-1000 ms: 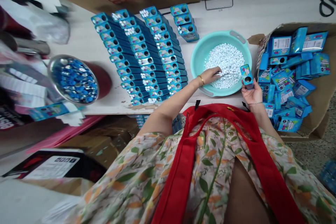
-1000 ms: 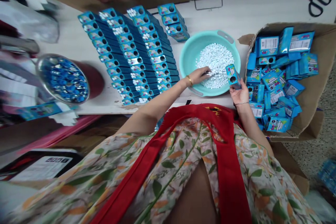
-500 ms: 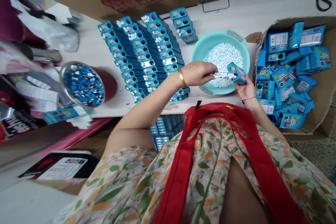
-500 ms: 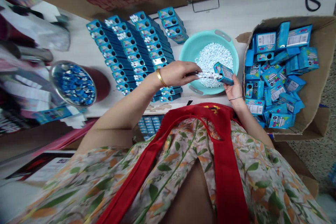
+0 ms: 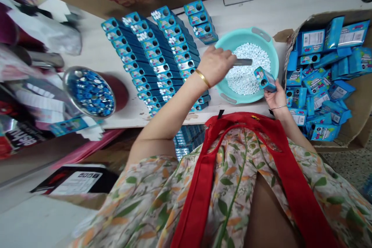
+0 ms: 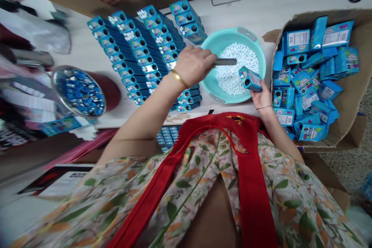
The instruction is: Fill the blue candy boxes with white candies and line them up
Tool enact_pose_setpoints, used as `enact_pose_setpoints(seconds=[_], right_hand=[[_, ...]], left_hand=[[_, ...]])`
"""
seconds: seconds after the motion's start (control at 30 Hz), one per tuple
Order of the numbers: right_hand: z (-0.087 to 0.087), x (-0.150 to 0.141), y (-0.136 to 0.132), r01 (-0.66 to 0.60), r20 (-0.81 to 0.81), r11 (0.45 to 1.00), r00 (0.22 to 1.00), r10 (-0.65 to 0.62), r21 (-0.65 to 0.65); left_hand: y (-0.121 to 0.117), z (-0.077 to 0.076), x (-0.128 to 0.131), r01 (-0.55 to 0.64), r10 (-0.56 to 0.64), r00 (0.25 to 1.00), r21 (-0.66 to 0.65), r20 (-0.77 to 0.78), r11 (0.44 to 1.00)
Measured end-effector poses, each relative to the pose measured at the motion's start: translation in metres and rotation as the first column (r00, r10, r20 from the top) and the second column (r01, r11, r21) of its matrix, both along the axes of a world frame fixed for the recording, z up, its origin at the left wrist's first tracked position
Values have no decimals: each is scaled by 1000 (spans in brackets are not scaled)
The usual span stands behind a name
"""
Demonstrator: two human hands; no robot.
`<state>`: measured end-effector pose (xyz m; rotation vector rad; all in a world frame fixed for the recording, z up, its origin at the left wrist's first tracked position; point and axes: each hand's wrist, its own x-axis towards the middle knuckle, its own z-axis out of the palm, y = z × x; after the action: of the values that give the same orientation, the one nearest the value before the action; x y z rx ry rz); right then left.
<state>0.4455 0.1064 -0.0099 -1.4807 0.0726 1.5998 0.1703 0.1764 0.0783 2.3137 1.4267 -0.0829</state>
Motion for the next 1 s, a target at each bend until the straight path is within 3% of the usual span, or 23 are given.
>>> enact_pose_setpoints(seconds=[0.07,0.13,0.2,0.3,0.43,0.53,0.63,0.7,0.8,0.9,1.0], right_hand=[[6,5,3,29,-9,999,1000,-29,-22],[12,8,5,54,-17,997,998,-55,-49],[16,11,7,81,-19,994,996,-83,-80],[18,13,8,81,-19,992,996,-83,-94],[18,16,9,44,-8,997,999,-44,-65],[18,18,10,55,-18,996,998,-56,-63],[17,17,10,89,-22,994,996,-90,-66],[15,14,10,102,-14,993,995,-103,-67],[11,7,9,93,-10,995,996,-94,-46],[11,-3,7,53,-29,998,998,-54,-22],[15,-13,6,48,-62,998,997,-51,-39]], left_hand=[[12,-63,-13,-139,140,990,-34,32,990],[16,-119,-13,-196,200,980,-110,26,974],[11,-158,2,-167,179,983,-185,49,968],[-3,-180,38,-53,93,985,-255,148,966],[-20,-183,67,35,61,960,-334,273,942],[-24,-181,55,64,86,921,-366,381,928],[-22,-161,20,98,53,891,-305,451,947],[-21,-133,-5,117,5,886,-233,464,965],[-18,-80,-29,123,-51,897,-136,440,983],[-15,-33,-32,144,-102,919,-82,381,986],[-12,-3,-18,188,-160,939,-65,305,980]])
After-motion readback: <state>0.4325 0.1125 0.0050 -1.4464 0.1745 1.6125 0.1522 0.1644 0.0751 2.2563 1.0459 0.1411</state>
